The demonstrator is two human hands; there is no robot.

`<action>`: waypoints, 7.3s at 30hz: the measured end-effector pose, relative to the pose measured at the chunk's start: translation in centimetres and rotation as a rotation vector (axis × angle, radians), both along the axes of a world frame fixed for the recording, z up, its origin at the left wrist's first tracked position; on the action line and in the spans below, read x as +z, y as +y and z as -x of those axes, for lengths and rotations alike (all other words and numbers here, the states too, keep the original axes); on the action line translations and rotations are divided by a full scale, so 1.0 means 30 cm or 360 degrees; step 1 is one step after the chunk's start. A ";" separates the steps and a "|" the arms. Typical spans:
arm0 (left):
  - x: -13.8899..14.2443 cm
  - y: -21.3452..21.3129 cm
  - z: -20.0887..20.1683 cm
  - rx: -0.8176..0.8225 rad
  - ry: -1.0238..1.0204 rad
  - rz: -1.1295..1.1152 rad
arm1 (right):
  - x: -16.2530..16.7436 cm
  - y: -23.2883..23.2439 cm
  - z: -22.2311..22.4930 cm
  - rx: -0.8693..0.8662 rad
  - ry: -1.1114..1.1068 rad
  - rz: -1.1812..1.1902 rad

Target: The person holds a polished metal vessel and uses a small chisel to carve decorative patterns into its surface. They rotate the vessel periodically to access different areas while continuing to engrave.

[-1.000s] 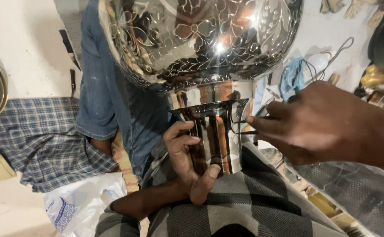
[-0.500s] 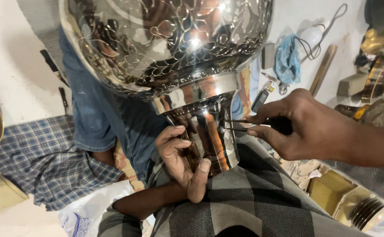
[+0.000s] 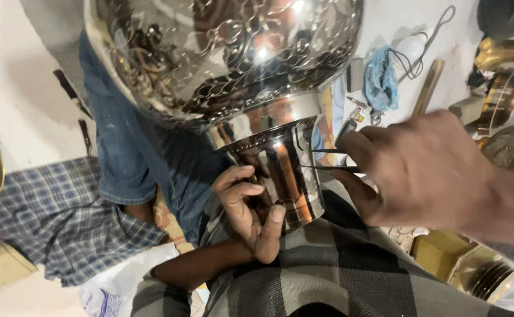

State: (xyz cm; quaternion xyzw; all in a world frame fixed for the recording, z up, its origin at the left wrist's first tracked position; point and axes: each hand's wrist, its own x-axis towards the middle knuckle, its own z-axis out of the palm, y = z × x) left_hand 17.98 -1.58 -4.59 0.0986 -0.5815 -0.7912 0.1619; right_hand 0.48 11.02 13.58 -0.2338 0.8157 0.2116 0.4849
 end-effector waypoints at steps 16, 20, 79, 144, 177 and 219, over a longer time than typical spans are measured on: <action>0.001 -0.023 0.006 -0.0068 0.0005 -0.0039 | 0.054 -0.200 -0.093 -0.0587 -0.0430 -0.0317; 0.002 -0.027 0.004 -0.0105 -0.0023 -0.0080 | 0.022 -0.144 -0.142 -0.0347 -0.0301 -0.0007; -0.046 0.076 0.121 0.0471 0.1161 0.0753 | -0.498 0.135 -0.308 -0.2011 0.0582 0.3474; 0.285 0.036 0.178 -0.0288 -0.0369 0.1271 | -0.081 0.343 -0.050 -0.0671 -0.0130 0.1539; 0.217 -0.008 0.124 -0.0295 -0.0004 0.0742 | -0.093 0.276 0.042 0.0913 0.0078 0.1375; 0.011 0.026 0.012 0.0224 0.0207 0.0118 | -0.106 0.181 0.029 -0.0832 -0.0352 0.0992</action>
